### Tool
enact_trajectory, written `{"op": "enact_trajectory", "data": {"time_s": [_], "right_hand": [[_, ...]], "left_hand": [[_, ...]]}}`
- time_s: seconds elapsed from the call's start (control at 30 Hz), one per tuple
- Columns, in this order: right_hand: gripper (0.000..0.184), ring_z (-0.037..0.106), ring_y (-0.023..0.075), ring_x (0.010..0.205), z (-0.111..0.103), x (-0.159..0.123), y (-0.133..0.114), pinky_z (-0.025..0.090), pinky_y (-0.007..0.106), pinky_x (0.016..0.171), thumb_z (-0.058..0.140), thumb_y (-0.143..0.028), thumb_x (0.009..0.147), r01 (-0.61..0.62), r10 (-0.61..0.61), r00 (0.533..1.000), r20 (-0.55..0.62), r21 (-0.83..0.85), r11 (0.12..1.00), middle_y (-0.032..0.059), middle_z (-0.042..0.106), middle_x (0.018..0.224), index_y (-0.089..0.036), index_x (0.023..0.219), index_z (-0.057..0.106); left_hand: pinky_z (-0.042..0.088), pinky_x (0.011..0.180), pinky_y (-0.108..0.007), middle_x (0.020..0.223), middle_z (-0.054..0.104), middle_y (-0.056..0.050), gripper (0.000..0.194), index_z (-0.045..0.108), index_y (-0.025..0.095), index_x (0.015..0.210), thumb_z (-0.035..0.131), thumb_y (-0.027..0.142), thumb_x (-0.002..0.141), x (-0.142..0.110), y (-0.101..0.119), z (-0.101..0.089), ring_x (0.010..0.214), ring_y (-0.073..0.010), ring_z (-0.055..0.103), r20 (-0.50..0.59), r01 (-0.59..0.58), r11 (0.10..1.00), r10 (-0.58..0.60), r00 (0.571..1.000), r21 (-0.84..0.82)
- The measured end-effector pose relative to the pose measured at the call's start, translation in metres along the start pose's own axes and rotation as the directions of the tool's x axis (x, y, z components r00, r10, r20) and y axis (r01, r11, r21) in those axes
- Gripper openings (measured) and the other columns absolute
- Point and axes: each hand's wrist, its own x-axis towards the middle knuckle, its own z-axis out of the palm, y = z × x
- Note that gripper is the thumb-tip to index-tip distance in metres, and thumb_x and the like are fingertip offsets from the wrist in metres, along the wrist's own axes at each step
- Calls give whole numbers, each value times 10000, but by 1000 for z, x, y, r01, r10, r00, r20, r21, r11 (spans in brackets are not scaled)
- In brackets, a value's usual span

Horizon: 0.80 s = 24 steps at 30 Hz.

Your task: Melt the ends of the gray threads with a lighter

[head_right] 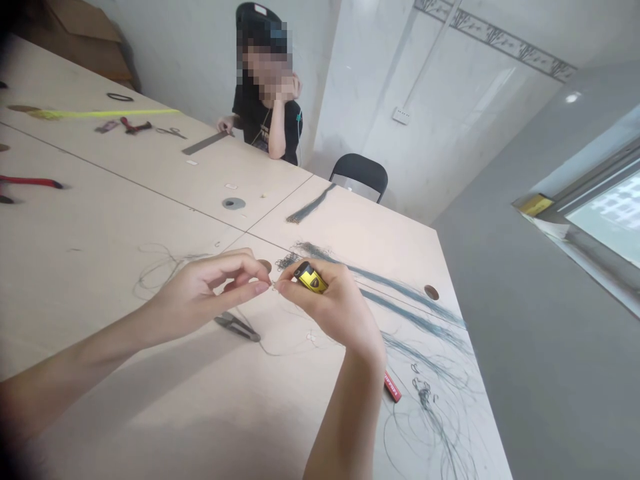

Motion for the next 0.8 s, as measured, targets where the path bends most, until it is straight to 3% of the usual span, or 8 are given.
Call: {"op": "enact_trajectory", "data": {"time_s": [0.17, 0.4, 0.57, 0.8], "right_hand": [[138, 492, 101, 671, -4, -1, 2, 384, 227, 580, 709, -336, 870, 14, -12, 999, 44, -45, 999, -7, 640, 789, -208, 819, 693], [187, 397, 75, 570, -8, -3, 3, 308, 244, 516, 715, -393, 865, -18, 20, 1000, 17, -86, 996, -17, 636, 770, -209, 832, 711], [219, 341, 68, 518, -5, 0, 2, 245, 253, 465, 716, -432, 849, -72, 75, 996, 46, -78, 994, -11, 658, 766, -212, 844, 723], [177, 336, 71, 527, -3, 3, 5, 251, 248, 487, 731, -406, 839, -134, 145, 986, 85, -119, 984, -41, 572, 666, -231, 836, 751]], "left_hand": [[350, 631, -221, 730, 418, 43, 172, 640, 247, 871, 597, 398, 942, -1, -1, 0, 677, -96, 426, -29, -24, 1000, 23, 999, -19], [342, 616, -234, 738, 442, 32, 218, 609, 215, 827, 592, 404, 934, -1, 7, 3, 688, -107, 421, -74, -2, 993, -7, 997, -116], [383, 620, -221, 797, 531, 16, 154, 603, 203, 806, 568, 293, 926, 0, 17, 7, 717, -103, 469, -154, -100, 971, 67, 986, -218], [343, 508, -188, 913, 619, 13, 151, 574, 215, 905, 529, 328, 995, -6, 16, 11, 564, -40, 413, -5, -46, 896, 49, 999, -442]]}}
